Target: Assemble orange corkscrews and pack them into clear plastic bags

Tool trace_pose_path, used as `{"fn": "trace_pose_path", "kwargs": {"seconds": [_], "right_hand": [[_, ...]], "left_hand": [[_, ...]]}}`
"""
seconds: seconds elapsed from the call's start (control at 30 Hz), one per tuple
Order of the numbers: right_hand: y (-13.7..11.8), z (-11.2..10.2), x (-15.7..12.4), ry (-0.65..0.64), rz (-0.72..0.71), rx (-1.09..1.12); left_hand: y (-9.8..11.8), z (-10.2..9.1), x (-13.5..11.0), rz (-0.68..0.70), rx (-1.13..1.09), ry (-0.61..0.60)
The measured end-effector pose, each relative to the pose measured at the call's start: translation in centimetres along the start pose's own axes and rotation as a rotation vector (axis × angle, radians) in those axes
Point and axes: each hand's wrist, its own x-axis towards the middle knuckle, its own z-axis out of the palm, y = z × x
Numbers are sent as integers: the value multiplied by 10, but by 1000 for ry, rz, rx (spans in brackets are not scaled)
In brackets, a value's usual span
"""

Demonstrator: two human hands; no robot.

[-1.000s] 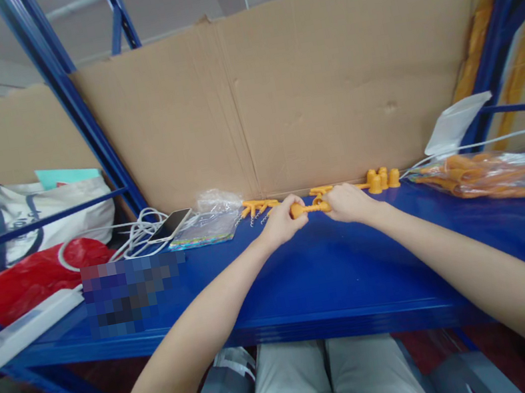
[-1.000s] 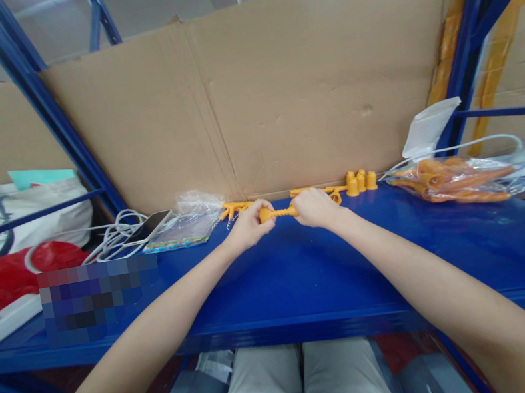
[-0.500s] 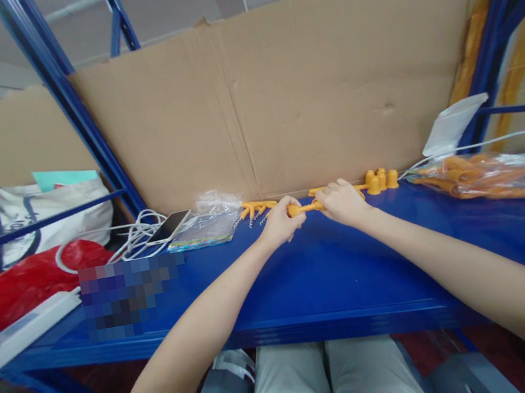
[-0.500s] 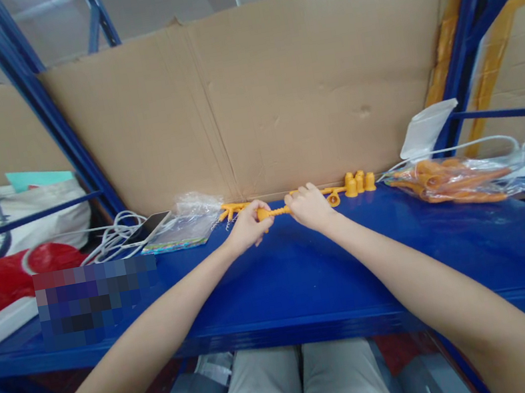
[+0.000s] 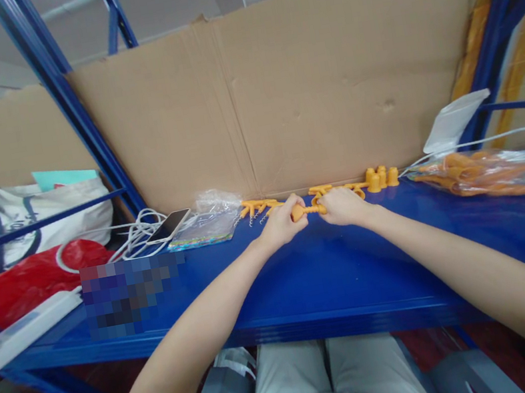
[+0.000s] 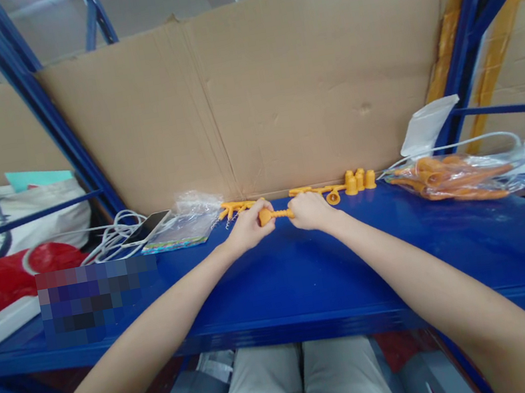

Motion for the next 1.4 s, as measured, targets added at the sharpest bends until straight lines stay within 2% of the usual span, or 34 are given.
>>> {"fn": "trace_pose_path", "kwargs": {"seconds": [0.1, 0.3, 0.87, 1.1, 1.17, 1.27, 1.4], "right_hand": [[3, 3, 0, 11, 9, 15], [6, -2, -2, 122, -39, -35], [11, 4, 0, 19, -59, 25], [11, 8, 2, -3, -58, 62], [13, 11, 3, 25, -41, 107], [20, 21, 6, 115, -44, 252], [31, 35, 11, 260, -169, 482]], "left_hand": [[1, 2, 1, -27, -52, 6], [-2, 6, 1, -337, -290, -37], [-13, 9, 1, -154, -230, -17], [-11, 8, 1, -134, -180, 4], [-9, 8, 2, -160, -222, 15], [-8, 7, 2, -287, -309, 8], [-7, 3, 3, -465, -387, 65]]}}
